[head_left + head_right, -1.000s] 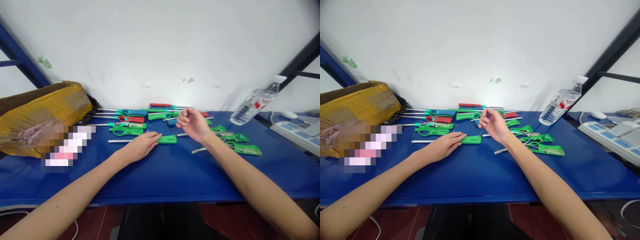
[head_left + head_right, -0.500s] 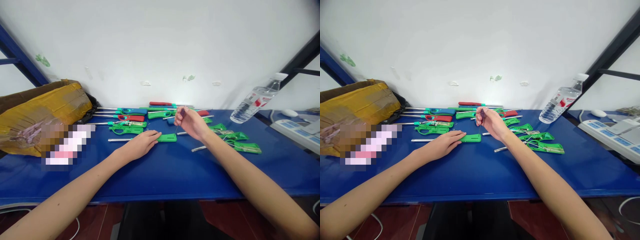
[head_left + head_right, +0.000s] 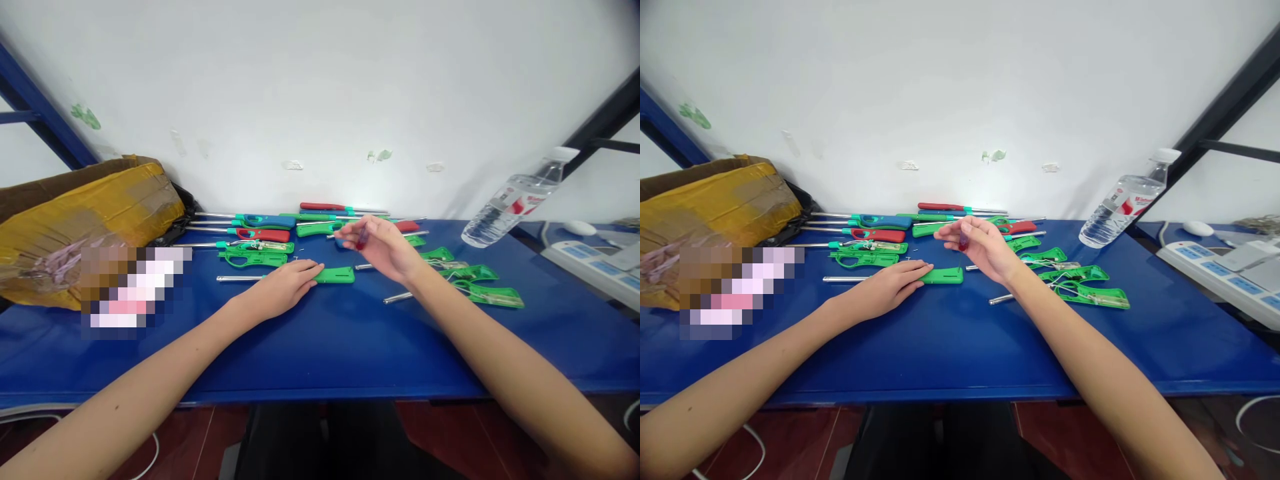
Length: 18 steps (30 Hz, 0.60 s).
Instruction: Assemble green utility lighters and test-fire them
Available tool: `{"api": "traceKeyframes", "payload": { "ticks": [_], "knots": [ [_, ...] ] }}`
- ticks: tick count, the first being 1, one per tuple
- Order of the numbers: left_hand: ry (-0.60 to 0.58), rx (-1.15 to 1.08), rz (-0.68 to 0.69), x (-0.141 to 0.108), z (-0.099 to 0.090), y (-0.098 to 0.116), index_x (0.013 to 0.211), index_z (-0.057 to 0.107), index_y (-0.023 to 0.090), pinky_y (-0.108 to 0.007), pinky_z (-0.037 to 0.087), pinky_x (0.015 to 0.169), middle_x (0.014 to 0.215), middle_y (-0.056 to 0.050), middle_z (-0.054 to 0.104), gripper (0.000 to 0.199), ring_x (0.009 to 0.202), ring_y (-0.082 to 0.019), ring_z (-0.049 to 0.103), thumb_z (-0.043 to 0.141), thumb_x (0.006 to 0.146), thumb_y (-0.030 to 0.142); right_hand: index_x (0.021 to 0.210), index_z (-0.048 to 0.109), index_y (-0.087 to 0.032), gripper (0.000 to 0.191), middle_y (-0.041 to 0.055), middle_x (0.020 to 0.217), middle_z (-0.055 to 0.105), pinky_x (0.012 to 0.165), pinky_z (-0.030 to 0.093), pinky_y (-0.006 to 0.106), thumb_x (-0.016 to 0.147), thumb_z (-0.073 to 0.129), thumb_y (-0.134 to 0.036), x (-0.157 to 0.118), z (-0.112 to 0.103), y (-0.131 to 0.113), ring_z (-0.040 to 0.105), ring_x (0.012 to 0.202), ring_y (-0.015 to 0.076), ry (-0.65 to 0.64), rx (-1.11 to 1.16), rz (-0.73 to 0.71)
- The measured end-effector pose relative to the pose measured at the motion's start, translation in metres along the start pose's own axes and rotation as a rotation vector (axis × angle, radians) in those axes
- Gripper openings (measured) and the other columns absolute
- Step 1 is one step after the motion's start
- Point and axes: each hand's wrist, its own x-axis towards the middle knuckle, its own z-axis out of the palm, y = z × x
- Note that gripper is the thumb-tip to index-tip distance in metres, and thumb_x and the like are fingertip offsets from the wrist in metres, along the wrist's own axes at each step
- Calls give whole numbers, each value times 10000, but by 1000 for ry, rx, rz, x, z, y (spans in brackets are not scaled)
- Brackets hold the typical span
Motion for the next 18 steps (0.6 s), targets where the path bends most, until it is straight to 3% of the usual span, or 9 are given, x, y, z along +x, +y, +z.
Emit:
{"api": "traceKeyframes", "payload": {
  "ticks": [2,4,7,10,14,18],
  "knots": [
    [3,5,1,0,0,0,1377,530,132,-406,497,1028,1328,-152,595,401,1215,-252,583,369,1021,222,769,643,-232,221,-6,724,629,752,509,323,757,754,-422,-1,5,-2,634,772,169,-2,57,30],
    [3,8,-2,0,0,0,1379,527,137,-403,499,1025,1319,-146,600,400,1210,-248,585,371,1020,219,762,625,-234,165,-56,577,458,663,480,295,781,711,-374,-1,8,-4,498,574,122,6,97,40],
    [-5,6,-5,1,1,0,1377,526,119,-405,494,1029,1321,-154,598,402,1214,-252,581,368,1024,225,824,648,-239,144,-68,560,298,620,457,292,850,596,-371,0,7,-4,337,506,117,17,117,42],
    [-10,8,-2,1,1,0,1373,527,93,-406,491,1033,1324,-170,593,406,1221,-261,577,368,1024,225,807,649,-230,202,-51,587,294,641,462,302,890,535,-375,1,5,-3,339,533,130,10,136,53],
    [-9,20,1,1,0,0,1372,527,99,-396,495,1028,1323,-162,597,404,1210,-253,584,358,1027,226,774,619,-224,201,-42,633,368,654,459,285,875,627,-398,3,4,1,381,569,123,-32,165,46],
    [-9,24,-4,1,0,0,1369,532,112,-407,499,1026,1326,-158,597,403,1214,-257,582,357,1026,230,853,636,-229,266,-26,705,486,675,468,284,833,696,-488,5,-2,4,494,667,136,0,57,4]
  ]
}}
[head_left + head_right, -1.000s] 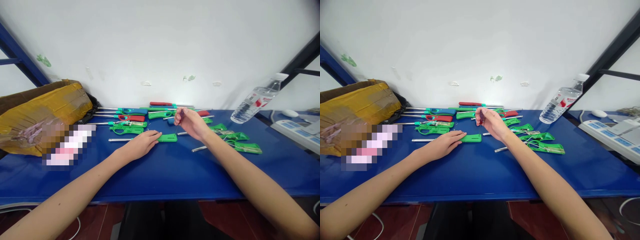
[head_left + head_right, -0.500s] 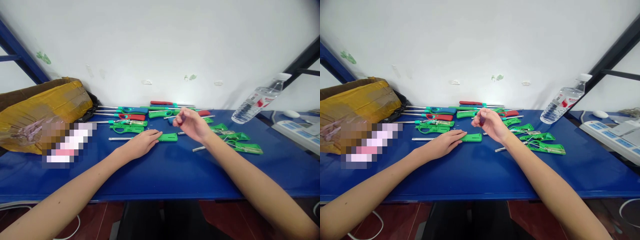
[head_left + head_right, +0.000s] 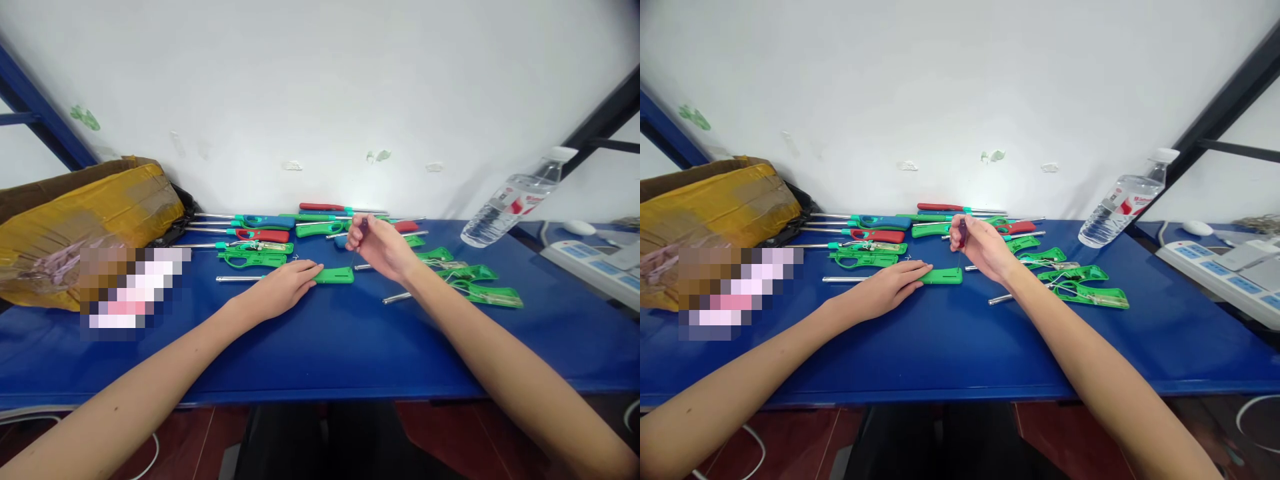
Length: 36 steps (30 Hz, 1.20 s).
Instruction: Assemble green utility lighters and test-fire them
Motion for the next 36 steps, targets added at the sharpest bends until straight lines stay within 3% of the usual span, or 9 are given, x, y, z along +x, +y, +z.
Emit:
{"api": "traceKeyframes", "payload": {
  "ticks": [7,13,23,29,36],
  "knots": [
    [-11,-9,-5,-1,0,0,1381,523,119,-386,494,1031,1334,-154,592,406,1220,-246,581,360,1024,219,865,681,-216,312,-3,753,630,715,497,285,806,724,-519,2,-16,1,592,751,140,9,-113,-48],
    [-5,-23,-7,-1,3,-3,1392,515,136,-404,488,1038,1348,-151,583,411,1238,-251,567,360,1021,220,836,728,-210,365,17,756,697,697,523,300,721,783,-552,1,-17,-3,633,727,150,122,-241,-90],
    [7,-33,9,-2,4,-3,1388,521,126,-427,493,1033,1350,-172,581,411,1245,-267,563,352,1026,223,822,739,-208,348,29,755,725,736,535,304,706,803,-531,1,-17,-3,667,728,161,177,-257,-112],
    [15,-33,21,-2,3,-2,1379,528,126,-434,499,1025,1331,-172,589,404,1228,-271,575,358,1024,214,784,632,-241,242,15,819,690,851,529,375,808,679,-477,-3,-8,-11,671,853,191,11,16,118],
    [2,-2,16,-1,2,-1,1376,527,113,-414,494,1031,1331,-164,589,402,1229,-264,571,363,1018,198,769,650,-227,251,16,814,665,742,516,331,844,650,-466,-6,-8,-12,635,769,172,-74,-7,105]
  ]
}}
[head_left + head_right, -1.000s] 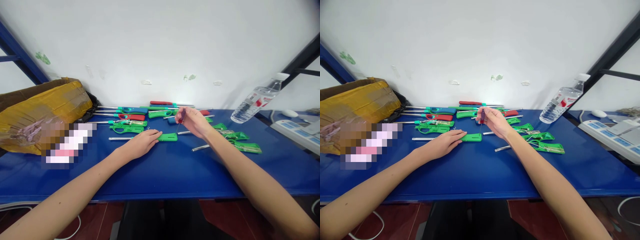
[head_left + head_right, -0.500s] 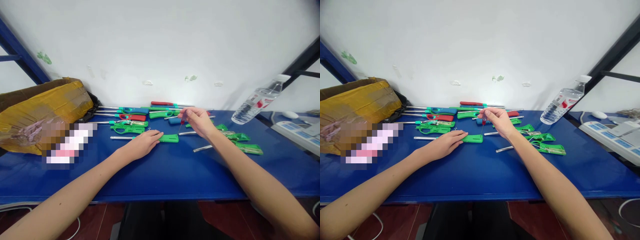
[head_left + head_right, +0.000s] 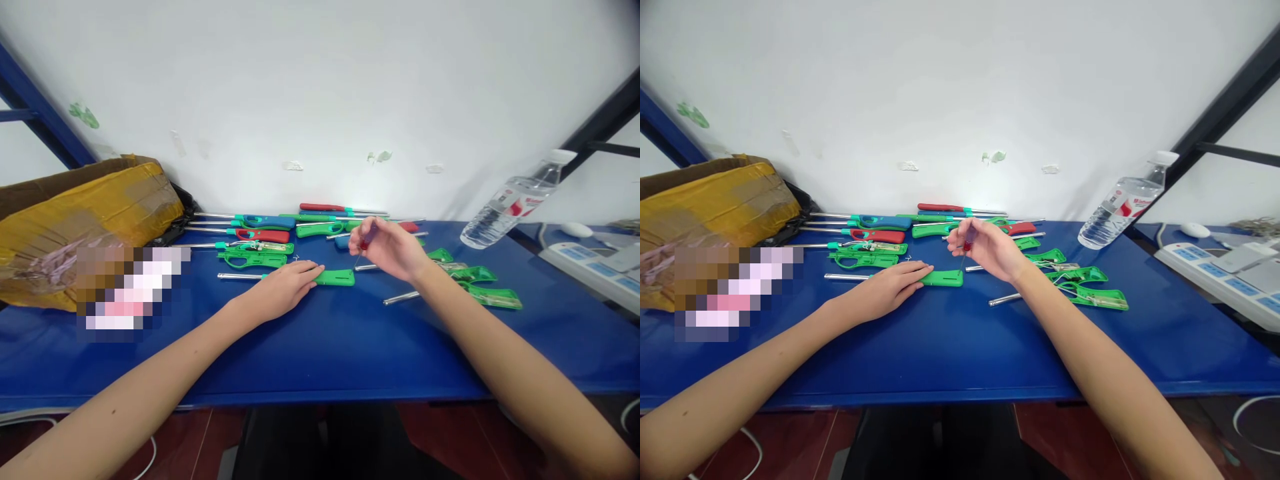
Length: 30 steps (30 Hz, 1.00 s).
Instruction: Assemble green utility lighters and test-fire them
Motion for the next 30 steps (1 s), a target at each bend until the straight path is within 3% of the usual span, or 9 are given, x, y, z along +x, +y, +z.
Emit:
{"api": "traceKeyframes", "payload": {
  "ticks": [6,12,19,22,27,30],
  "knots": [
    [0,0,6,0,0,-1,1383,523,135,-417,483,1049,1344,-147,585,407,1240,-255,562,357,1017,196,813,649,-225,287,6,789,667,740,499,289,878,650,-504,3,-6,8,633,800,159,-57,-79,-74],
    [-15,-2,-11,0,1,-2,1381,530,126,-432,468,1067,1360,-146,580,412,1256,-262,552,360,1012,196,812,689,-219,308,6,755,669,737,485,270,865,663,-522,4,-11,9,613,773,143,3,-200,-152],
    [-35,-12,-59,0,-2,1,1386,535,141,-429,479,1050,1365,-145,580,415,1258,-271,556,369,1015,227,688,642,-197,426,18,747,644,702,486,275,780,703,-609,7,-14,15,604,741,151,179,-332,-161],
    [-35,-6,-80,0,-3,2,1384,541,146,-450,491,1028,1345,-151,593,415,1244,-286,566,373,1020,255,679,632,-195,516,11,697,602,680,484,273,795,615,-697,10,-20,18,574,687,142,255,-408,-159],
    [-28,7,-72,0,-3,3,1388,536,135,-457,491,1018,1330,-154,600,418,1231,-292,571,377,1022,257,715,674,-188,563,-13,602,521,608,443,259,867,502,-702,8,-24,16,504,587,120,403,-730,-275],
    [-34,10,-69,1,-3,4,1391,531,127,-443,498,1006,1329,-154,601,418,1222,-290,574,379,1021,248,711,682,-177,569,-24,551,482,539,408,252,871,506,-694,3,-16,13,471,521,107,413,-823,-335]
  ]
}}
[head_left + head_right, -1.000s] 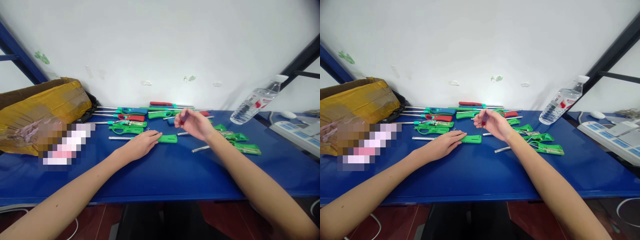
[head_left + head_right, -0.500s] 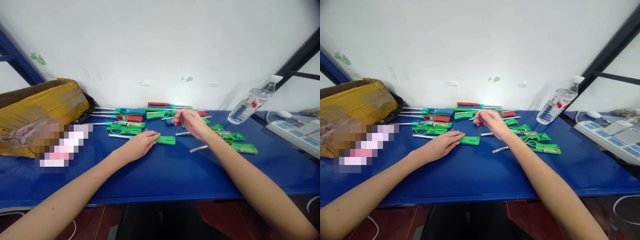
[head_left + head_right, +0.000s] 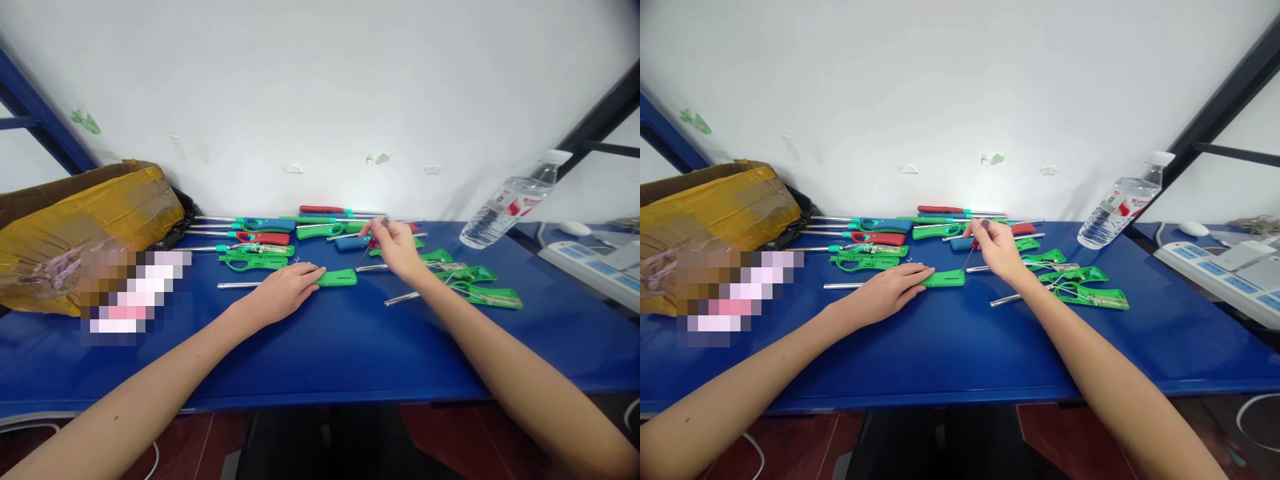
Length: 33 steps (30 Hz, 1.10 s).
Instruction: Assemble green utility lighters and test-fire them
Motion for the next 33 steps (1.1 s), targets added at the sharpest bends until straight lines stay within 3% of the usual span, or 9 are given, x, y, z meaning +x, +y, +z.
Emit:
{"api": "traceKeyframes", "payload": {
  "ticks": [6,8,13,16,19,24,28,33],
  "knots": [
    [-5,6,5,0,-1,2,1387,535,126,-442,498,998,1322,-162,607,416,1223,-298,575,379,1020,245,771,674,-189,505,-25,561,513,468,393,239,875,529,-661,-1,-5,-14,484,474,101,187,60,-55],
    [-7,6,4,0,-1,2,1389,533,123,-441,496,999,1324,-162,606,417,1225,-299,576,380,1021,245,825,680,-192,459,-32,545,519,484,410,242,877,550,-629,0,-5,-11,498,479,107,198,35,-50],
    [-22,36,7,-1,-2,0,1403,519,138,-414,473,1034,1353,-150,591,419,1235,-279,572,385,1020,243,873,697,-168,361,24,676,672,559,481,282,862,611,-518,-4,2,11,598,568,148,-117,-109,88],
    [-36,46,29,-2,-3,-2,1416,500,133,-394,464,1045,1370,-148,577,426,1243,-266,566,390,1016,230,921,718,-179,265,58,888,743,665,516,309,875,613,-417,-7,5,22,659,718,180,-267,-204,26],
    [-41,42,33,-3,-4,-3,1419,498,143,-397,453,1059,1373,-142,575,426,1247,-261,561,401,1012,227,951,723,-196,181,53,936,755,712,515,326,874,620,-323,-9,3,26,672,781,200,-353,-410,-67],
    [-51,40,2,-3,-5,-2,1448,462,166,-421,453,1060,1396,-137,556,450,1261,-270,549,424,1007,244,1012,715,-197,174,59,929,756,762,513,346,867,644,-262,-10,2,26,670,874,235,-408,-675,-115],
    [-22,34,-35,-4,-6,-4,1460,433,130,-418,446,1074,1414,-155,537,512,1285,-282,528,488,988,321,1034,711,-209,178,62,1019,751,844,509,382,891,611,-246,-11,3,29,655,977,258,-373,-735,-146],
    [0,14,-54,-5,-7,-10,1333,551,150,-424,442,1078,1387,-149,555,446,1273,-286,535,535,960,393,1027,716,-199,190,86,1038,746,861,511,412,906,580,-252,-11,2,29,662,969,266,-377,-717,-150]
  ]
}}
